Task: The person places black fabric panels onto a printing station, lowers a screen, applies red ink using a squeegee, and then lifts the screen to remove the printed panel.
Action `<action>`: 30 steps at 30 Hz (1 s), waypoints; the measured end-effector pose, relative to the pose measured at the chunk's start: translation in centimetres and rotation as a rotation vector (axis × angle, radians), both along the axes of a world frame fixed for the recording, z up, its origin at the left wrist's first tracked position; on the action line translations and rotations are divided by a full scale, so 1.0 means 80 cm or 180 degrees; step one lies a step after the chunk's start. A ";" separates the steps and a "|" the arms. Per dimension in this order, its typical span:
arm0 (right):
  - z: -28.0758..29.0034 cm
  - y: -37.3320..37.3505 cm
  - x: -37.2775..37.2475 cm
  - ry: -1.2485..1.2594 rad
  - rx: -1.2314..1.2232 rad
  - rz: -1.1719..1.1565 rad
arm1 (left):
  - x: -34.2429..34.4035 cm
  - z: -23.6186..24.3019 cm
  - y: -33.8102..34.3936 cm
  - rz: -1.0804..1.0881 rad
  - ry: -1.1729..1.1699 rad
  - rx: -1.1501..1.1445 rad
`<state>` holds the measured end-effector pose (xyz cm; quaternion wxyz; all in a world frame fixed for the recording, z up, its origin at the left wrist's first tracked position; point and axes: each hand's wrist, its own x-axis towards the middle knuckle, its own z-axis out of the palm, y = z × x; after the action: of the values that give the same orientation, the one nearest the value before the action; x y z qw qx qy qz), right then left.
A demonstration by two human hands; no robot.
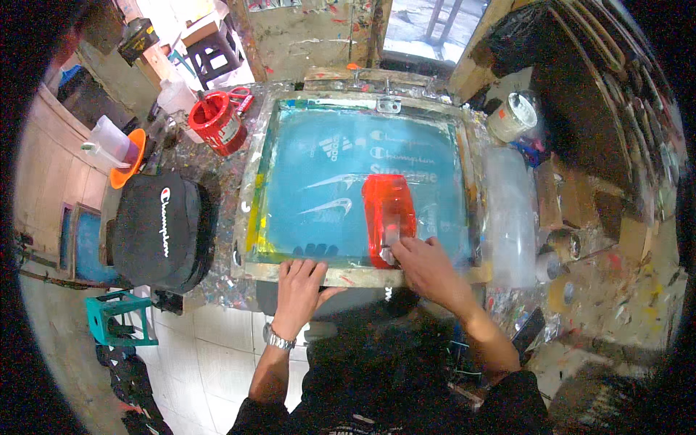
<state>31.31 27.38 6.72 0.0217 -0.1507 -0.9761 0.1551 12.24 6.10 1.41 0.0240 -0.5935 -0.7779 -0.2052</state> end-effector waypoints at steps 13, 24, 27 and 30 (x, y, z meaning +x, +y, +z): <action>-0.013 -0.053 0.021 0.0461 0.1141 -0.0730 | -0.005 0.047 0.007 -0.0128 0.0337 0.0062; 0.216 0.057 -0.069 0.2016 0.1745 -0.1018 | 0.012 0.209 0.108 0.0515 0.1138 0.1682; 0.303 0.094 -0.100 0.0928 0.2829 -0.0538 | 0.137 0.102 0.128 -0.0270 0.0349 0.1527; 0.386 0.093 -0.130 0.0578 0.1191 -0.1070 | 0.324 -0.041 0.170 -0.1006 -0.0858 0.0868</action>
<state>20.92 34.83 37.59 0.1620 -0.2895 -0.9431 -0.0210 38.19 19.71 -1.87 -0.0326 -0.6664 -0.6366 -0.3868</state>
